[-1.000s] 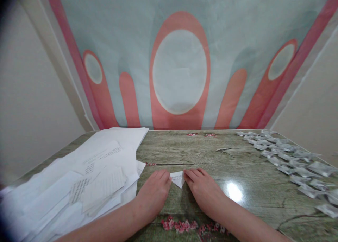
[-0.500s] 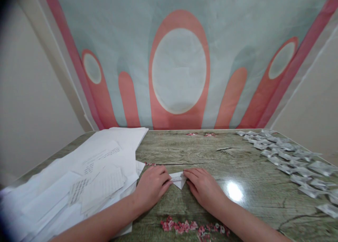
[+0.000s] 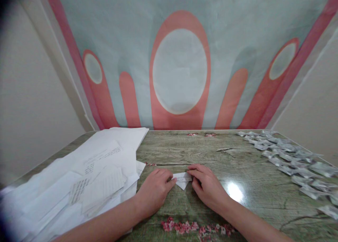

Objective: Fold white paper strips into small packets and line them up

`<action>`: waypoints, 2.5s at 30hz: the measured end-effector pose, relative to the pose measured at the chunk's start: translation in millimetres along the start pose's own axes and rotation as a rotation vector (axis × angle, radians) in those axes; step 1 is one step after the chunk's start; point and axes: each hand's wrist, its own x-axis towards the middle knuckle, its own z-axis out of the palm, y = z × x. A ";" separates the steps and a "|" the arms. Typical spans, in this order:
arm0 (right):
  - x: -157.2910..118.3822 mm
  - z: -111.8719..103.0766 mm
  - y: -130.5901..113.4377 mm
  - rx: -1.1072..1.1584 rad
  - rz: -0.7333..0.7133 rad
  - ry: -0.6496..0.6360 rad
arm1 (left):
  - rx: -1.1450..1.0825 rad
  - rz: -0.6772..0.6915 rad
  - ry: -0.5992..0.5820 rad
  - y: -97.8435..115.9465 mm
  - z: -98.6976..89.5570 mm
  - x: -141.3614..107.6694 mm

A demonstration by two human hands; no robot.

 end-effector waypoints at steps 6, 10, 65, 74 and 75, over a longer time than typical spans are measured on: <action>6.2 0.2 5.3 0.042 0.119 0.038 | -0.014 0.008 0.002 1.8 0.7 -0.6; 7.6 0.3 5.0 0.022 0.119 -0.016 | -0.111 -0.044 0.023 0.5 4.0 -2.1; 1.6 -16.4 -32.7 -0.074 -0.027 -0.213 | -0.536 -0.257 0.098 -5.2 10.0 1.2; -0.5 -11.4 -36.0 -0.271 -0.190 -0.202 | -0.378 -0.187 0.084 -4.2 4.6 1.7; -0.3 -10.2 -34.9 -0.294 -0.211 -0.189 | -0.349 -0.170 0.081 -3.8 4.1 1.7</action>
